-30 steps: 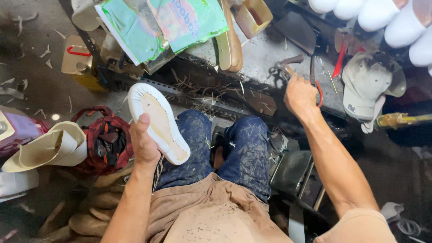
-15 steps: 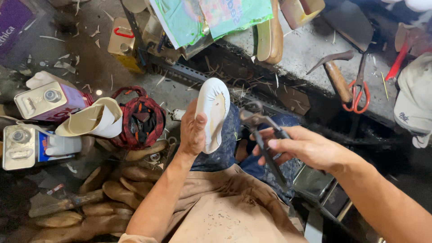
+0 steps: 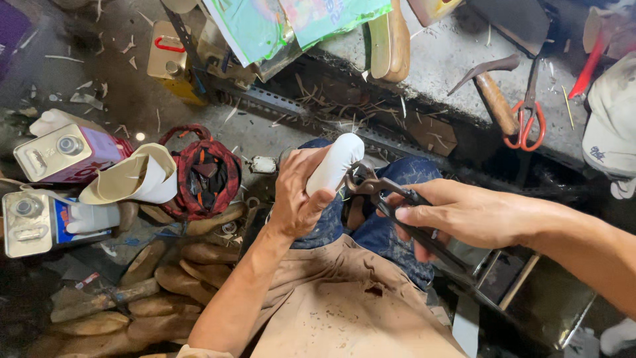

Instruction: The person works on a white shoe upper by using pliers to pull it over a wooden last, hammering the edges flat against the last, and then picking up a piece of leather to apply adhesive from a container.

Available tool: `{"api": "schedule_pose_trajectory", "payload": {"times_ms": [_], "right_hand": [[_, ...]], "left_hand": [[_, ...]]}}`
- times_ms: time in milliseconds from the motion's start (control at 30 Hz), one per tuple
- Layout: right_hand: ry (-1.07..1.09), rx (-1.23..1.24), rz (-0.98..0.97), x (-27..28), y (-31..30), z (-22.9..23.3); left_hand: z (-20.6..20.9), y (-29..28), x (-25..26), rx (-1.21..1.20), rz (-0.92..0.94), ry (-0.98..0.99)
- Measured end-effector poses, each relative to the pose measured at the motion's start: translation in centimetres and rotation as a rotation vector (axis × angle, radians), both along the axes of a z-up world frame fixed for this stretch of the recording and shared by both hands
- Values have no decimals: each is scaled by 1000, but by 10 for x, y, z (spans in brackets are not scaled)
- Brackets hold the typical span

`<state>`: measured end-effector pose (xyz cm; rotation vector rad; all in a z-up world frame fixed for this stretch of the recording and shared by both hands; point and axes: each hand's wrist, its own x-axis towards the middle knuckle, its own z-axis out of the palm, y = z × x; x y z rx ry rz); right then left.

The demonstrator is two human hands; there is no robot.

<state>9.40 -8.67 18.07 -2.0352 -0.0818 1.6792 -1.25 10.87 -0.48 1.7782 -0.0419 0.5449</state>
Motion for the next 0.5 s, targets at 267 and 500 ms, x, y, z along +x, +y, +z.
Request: {"api": "schedule_pose_trajectory", "payload": {"times_ms": [267, 500], "right_hand": [[-722, 219, 230, -1, -23, -82], [-1319, -508, 71, 185, -158, -132]], "left_hand": [[22, 17, 21, -600, 47, 228], [0, 21, 9, -1242, -179, 506]]}}
